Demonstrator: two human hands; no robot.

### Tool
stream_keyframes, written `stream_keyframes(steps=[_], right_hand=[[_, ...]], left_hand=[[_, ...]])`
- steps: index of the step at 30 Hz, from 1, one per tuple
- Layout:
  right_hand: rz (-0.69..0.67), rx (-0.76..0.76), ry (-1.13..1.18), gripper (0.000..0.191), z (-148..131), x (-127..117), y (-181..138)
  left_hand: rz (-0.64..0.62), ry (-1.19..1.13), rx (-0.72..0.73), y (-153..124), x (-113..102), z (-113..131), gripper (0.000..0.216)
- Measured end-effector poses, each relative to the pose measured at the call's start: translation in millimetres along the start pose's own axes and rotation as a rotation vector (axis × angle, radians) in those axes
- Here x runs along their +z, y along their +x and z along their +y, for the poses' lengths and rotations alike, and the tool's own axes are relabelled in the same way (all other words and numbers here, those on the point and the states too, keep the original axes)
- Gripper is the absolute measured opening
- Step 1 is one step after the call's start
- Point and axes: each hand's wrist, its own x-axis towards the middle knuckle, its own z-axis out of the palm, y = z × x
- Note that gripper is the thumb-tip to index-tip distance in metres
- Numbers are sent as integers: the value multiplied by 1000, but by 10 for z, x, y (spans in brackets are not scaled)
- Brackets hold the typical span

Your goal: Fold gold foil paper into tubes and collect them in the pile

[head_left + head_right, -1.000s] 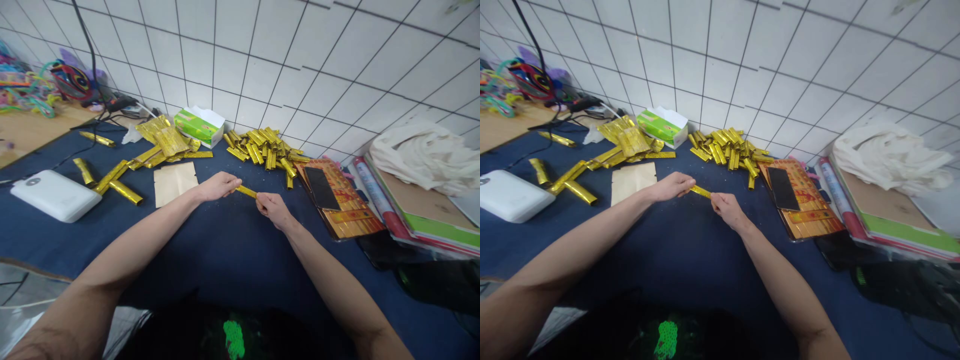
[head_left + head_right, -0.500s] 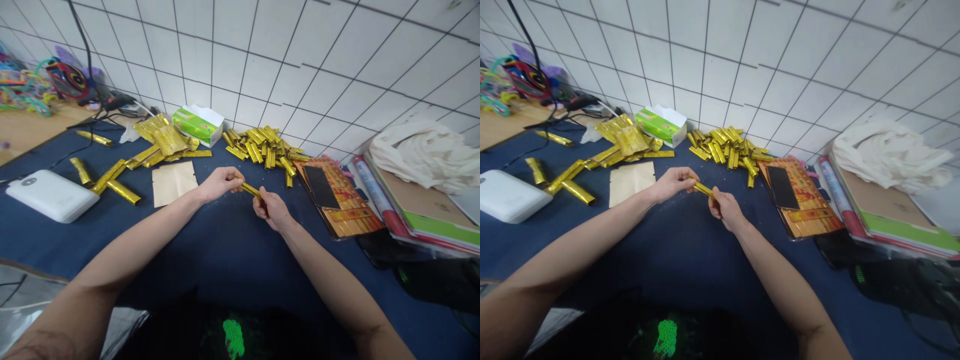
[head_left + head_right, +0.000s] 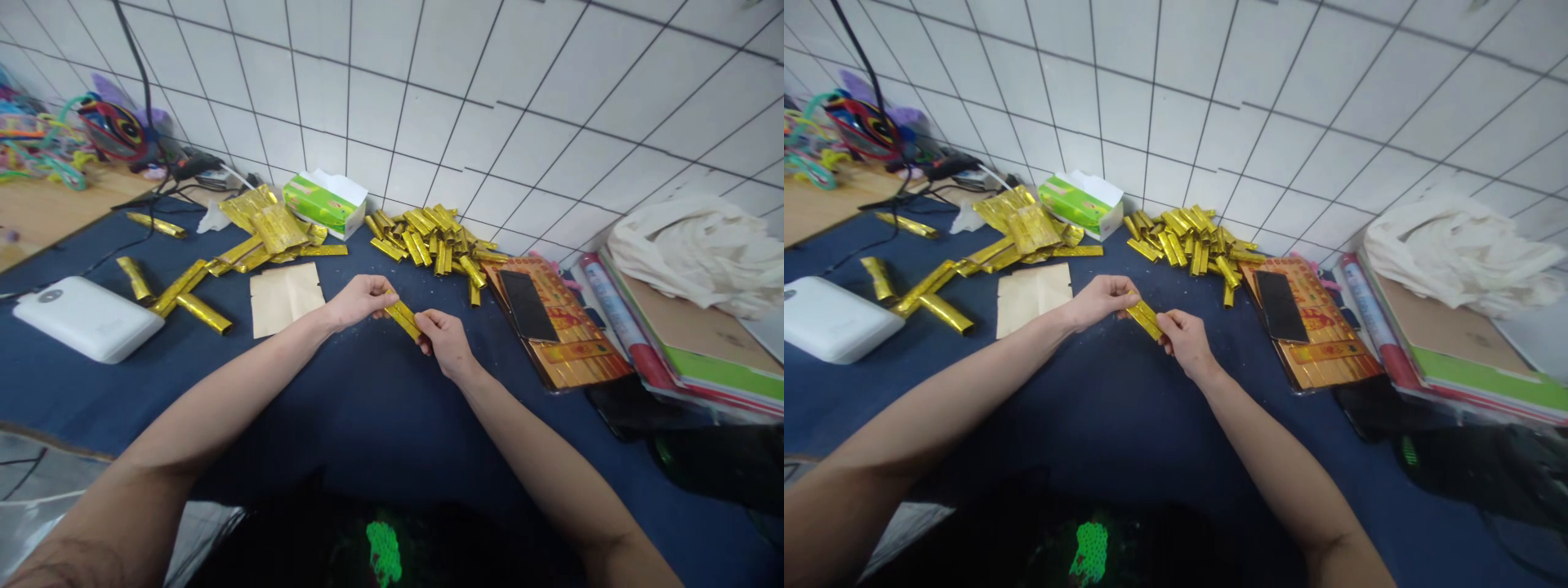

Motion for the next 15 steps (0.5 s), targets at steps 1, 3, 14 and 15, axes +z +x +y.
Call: stream_keyframes(steps=[1,3,14,15], right_hand=[[9,3,7,31,9,0,3],[15,0,17,34,14,0,5],[-56,-51,-132,39,5,8,4],[-54,-54,-139,40,14,5,6]], left_hand=[[-5,3,1,3,2,-13,11],[-7,6,10,10,12,-41,10],[-28,202,-15,-15,69,-45,18],[-33,230,-16,-24,68,-37,19]])
